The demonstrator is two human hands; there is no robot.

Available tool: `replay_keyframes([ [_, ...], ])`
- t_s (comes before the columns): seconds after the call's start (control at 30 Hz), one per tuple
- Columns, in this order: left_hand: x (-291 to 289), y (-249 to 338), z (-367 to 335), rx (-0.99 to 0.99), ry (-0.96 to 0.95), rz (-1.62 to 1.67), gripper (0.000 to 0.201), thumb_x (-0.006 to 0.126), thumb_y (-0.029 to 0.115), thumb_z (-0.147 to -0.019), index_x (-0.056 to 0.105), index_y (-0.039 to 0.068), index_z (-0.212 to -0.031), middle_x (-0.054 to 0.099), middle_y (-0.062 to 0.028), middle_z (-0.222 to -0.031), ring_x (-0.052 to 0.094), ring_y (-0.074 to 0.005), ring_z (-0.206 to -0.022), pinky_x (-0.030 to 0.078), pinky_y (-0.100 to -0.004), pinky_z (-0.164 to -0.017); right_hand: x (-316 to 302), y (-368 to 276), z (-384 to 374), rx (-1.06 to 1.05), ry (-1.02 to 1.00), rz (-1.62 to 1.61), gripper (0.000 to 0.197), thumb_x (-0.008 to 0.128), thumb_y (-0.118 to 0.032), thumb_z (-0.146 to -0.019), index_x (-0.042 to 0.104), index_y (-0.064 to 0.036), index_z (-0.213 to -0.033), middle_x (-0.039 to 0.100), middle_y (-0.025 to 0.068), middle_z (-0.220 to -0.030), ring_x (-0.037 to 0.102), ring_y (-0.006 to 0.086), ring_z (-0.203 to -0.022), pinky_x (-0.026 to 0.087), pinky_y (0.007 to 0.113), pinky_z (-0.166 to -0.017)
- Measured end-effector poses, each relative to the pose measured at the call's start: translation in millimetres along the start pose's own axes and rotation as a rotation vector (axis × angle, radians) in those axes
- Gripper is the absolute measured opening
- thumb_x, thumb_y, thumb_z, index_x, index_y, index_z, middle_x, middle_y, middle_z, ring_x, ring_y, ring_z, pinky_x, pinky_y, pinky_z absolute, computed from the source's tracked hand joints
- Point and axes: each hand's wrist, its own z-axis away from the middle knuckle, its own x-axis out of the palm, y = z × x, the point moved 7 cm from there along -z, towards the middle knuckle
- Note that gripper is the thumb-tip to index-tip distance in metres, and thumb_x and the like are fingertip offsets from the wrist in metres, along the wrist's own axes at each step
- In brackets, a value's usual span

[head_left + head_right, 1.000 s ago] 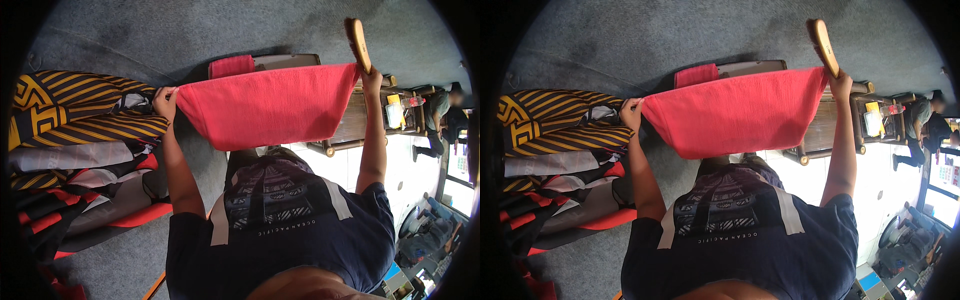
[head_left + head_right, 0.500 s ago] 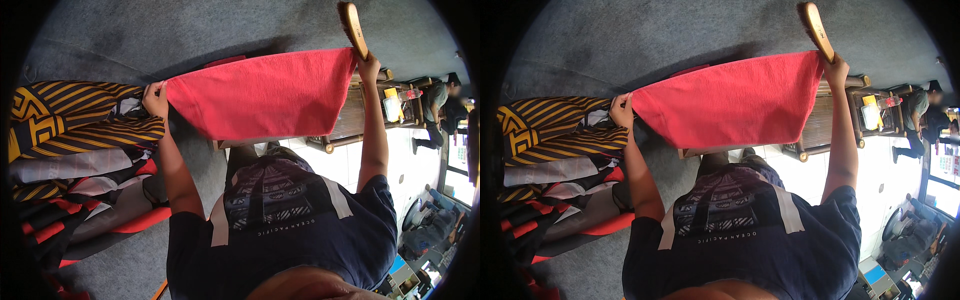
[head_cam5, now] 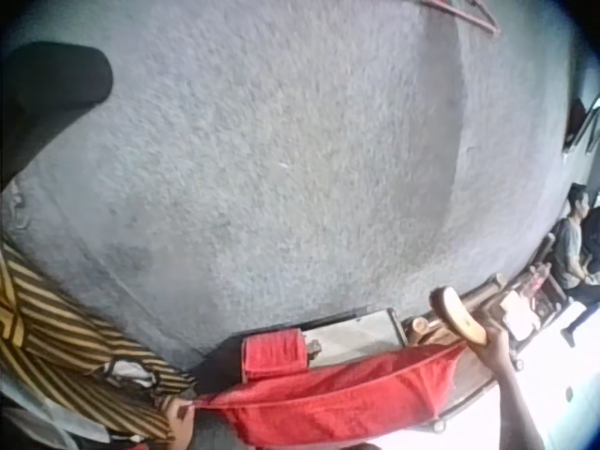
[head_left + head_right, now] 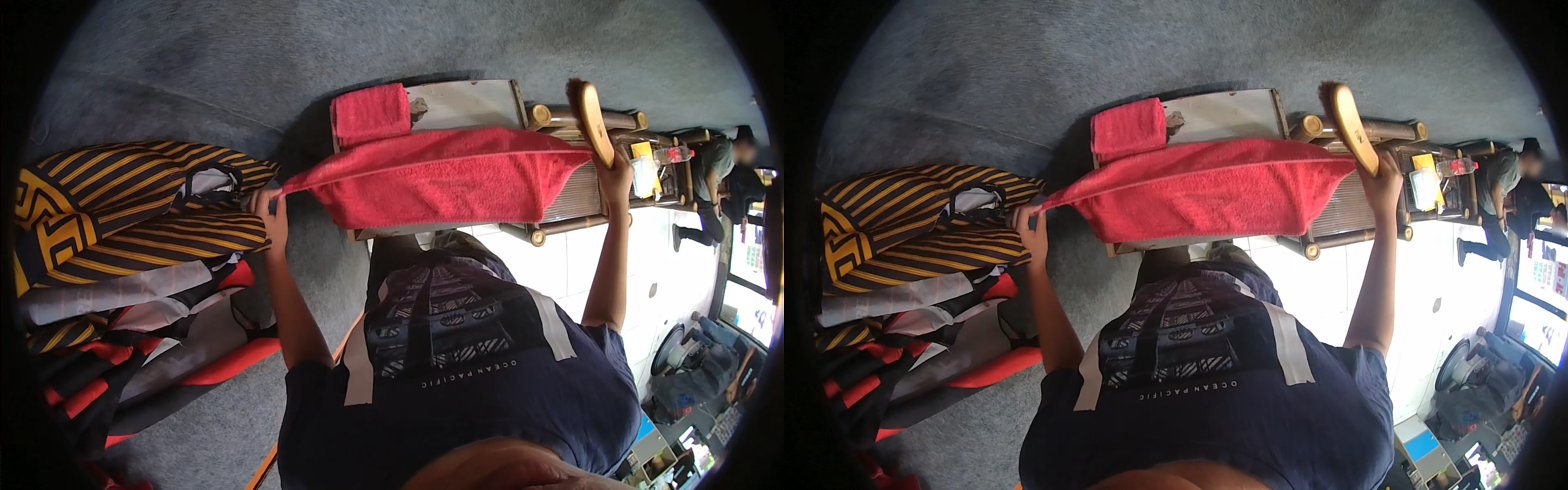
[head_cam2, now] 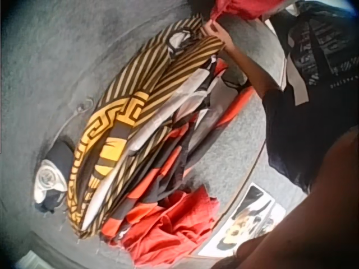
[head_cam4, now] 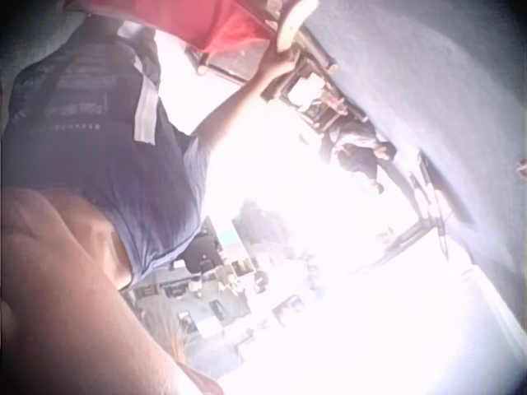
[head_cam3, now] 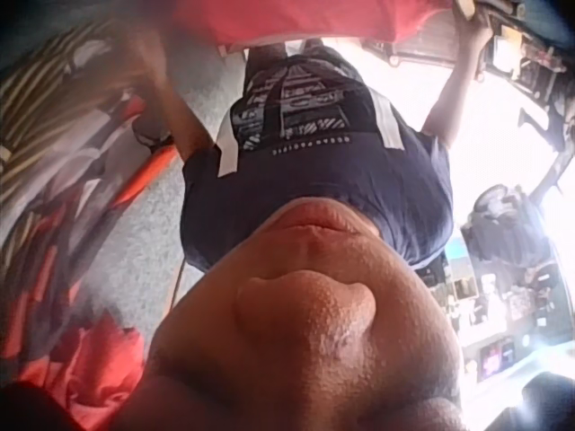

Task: The person folds pink towels by hand on a small table, using a brush to smooth the fabric and pressing down with their hands to flatten each fold.

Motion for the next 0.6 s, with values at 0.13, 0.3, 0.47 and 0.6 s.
replay_keyframes([
  [0.13,-3,-18,44,-0.072,0.075,0.022,0.011,0.066,-0.001,-0.079,0.059,0.003,-0.086,0.06,-0.012,-0.085,0.059,-0.0302,-0.081,0.047,-0.0366,-0.075,-13,-2,39,0.083,-0.073,0.051,0.024,0.075,-0.003,-0.069,0.067,-0.0001,-0.092,0.062,0.0096,-0.087,0.063,0.0296,-0.075,0.049,0.035,-0.066],
  [0.3,-2,-11,73,-0.215,0.095,0.133,0.012,0.063,-0.002,-0.079,0.056,0.003,-0.087,0.058,-0.0121,-0.086,0.058,-0.0296,-0.083,0.046,-0.036,-0.075,-27,-19,85,0.089,-0.089,0.104,0.027,0.073,0.003,-0.066,0.063,0.0015,-0.09,0.06,0.0111,-0.09,0.062,0.0312,-0.082,0.049,0.038,-0.07],
  [0.47,22,-12,96,-0.186,-0.077,0.048,0.014,0.063,-0.001,-0.075,0.053,0.003,-0.084,0.057,-0.0134,-0.087,0.058,-0.0329,-0.083,0.046,-0.0405,-0.075,0,-4,121,0.264,-0.192,-0.014,0.021,0.07,0.004,-0.067,0.058,0.0005,-0.084,0.056,0.0115,-0.083,0.059,0.0325,-0.077,0.047,0.037,-0.067],
  [0.6,26,-21,110,-0.202,0.0,0.041,0.014,0.063,-0.001,-0.075,0.054,0.004,-0.084,0.057,-0.0133,-0.086,0.057,-0.0332,-0.083,0.045,-0.0418,-0.075,9,1,130,0.274,-0.191,-0.063,0.022,0.069,0.004,-0.068,0.058,0.0008,-0.087,0.055,0.0122,-0.084,0.058,0.031,-0.074,0.046,0.035,-0.064],
])
